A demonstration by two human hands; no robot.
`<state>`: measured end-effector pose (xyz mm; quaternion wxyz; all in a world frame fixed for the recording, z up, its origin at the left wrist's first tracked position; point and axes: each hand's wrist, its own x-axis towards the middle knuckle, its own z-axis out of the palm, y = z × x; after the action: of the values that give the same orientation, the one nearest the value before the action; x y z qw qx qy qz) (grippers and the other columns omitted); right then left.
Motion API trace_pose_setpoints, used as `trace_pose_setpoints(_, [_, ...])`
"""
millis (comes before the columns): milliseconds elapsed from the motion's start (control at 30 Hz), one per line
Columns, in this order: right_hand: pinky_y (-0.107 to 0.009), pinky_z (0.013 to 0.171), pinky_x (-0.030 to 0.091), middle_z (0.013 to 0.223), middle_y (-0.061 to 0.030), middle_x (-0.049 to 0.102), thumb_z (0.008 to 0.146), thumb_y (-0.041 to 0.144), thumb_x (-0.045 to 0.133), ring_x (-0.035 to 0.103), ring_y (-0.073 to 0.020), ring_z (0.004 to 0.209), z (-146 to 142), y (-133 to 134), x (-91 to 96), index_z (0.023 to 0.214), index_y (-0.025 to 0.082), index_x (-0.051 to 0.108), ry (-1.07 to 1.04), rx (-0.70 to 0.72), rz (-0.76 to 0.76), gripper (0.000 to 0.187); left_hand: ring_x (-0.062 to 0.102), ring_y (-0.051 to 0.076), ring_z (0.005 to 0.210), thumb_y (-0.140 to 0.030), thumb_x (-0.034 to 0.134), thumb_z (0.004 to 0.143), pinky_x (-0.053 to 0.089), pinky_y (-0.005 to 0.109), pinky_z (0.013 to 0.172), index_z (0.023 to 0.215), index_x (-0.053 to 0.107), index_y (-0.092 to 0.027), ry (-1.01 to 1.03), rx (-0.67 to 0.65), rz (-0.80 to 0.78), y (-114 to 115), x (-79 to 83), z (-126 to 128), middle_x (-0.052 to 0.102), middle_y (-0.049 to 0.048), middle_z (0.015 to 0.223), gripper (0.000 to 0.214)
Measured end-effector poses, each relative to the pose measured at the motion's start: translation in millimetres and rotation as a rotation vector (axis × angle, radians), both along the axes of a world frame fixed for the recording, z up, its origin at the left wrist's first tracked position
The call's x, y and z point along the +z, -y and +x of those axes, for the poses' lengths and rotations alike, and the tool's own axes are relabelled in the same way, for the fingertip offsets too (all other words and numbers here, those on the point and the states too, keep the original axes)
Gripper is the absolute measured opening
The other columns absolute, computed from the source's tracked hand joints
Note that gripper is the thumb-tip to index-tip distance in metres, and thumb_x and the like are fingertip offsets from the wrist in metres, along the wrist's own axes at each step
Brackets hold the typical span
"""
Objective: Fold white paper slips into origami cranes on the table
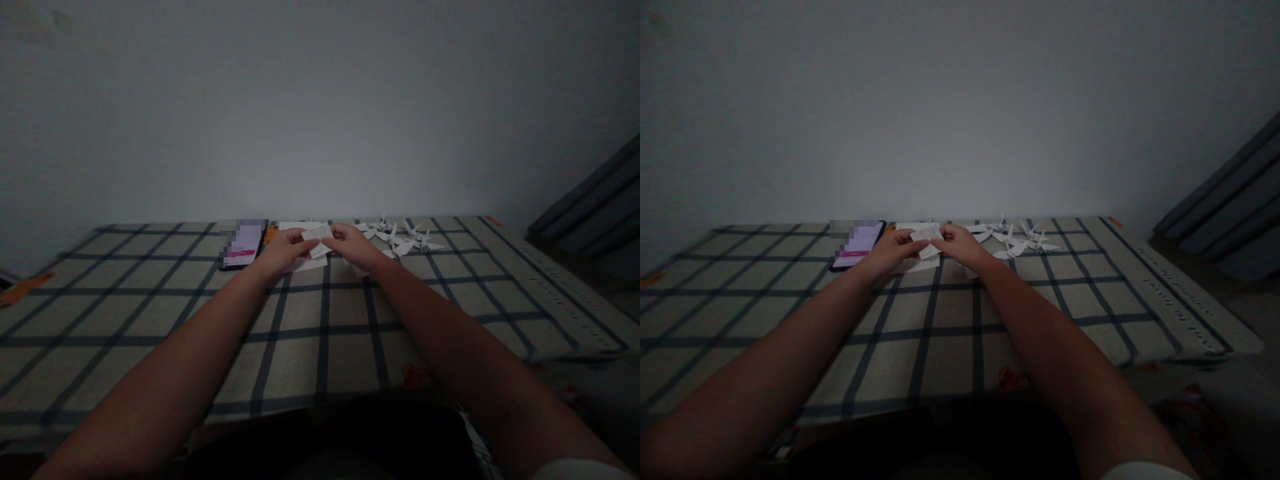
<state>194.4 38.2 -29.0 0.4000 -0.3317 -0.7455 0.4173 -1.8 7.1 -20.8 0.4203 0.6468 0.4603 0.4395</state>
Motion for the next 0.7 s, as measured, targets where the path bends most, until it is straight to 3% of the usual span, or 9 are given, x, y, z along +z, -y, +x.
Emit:
trace_pose_setpoints(133, [-0.029,0.075,0.045,0.089,-0.0038,0.067,0.078,0.037,0.067,0.059,-0.0157,0.081,-2.1,3.3,2.2,0.09,0.016,0.064,-0.026,0.043,-0.001,0.024,0.055,0.012,0.06,-0.04,0.079,0.066,0.04,0.025,0.058,0.079,0.071,-0.014,0.02,0.029,0.008,1.5,0.9,0.4,0.066,0.0016,0.069,0.03])
trace_pose_setpoints(233, [-0.028,0.069,0.041,0.078,-0.0009,0.061,0.081,0.041,0.064,0.054,-0.014,0.072,-0.6,5.4,4.2,0.081,0.016,0.063,0.043,-0.038,0.058,0.025,0.059,0.014,0.066,-0.041,0.079,0.067,0.044,0.026,0.062,0.087,0.073,-0.014,0.059,0.012,-0.037,3.3,-1.6,2.0,0.07,0.004,0.079,0.035])
trace_pose_setpoints(333, [-0.027,0.063,0.036,0.071,0.0014,0.054,0.082,0.043,0.06,0.047,-0.0124,0.065,1.2,7.2,6.3,0.075,0.016,0.059,0.083,-0.103,0.086,0.027,0.059,0.014,0.062,-0.047,0.078,0.07,0.044,0.026,0.059,0.086,0.072,-0.014,0.01,0.007,-0.073,3.6,-4.1,1.7,0.068,0.0041,0.074,0.038])
trace_pose_setpoints(700, [-0.025,0.063,0.036,0.072,-0.0021,0.063,0.081,0.033,0.063,0.054,-0.0131,0.067,1.8,8.5,8.9,0.081,0.013,0.069,0.27,-0.167,0.306,0.02,0.059,0.015,0.064,-0.034,0.069,0.07,0.047,0.026,0.062,0.085,0.072,-0.014,-0.07,-0.032,0.014,-0.4,-3.9,-1.1,0.069,0.0023,0.075,0.024])
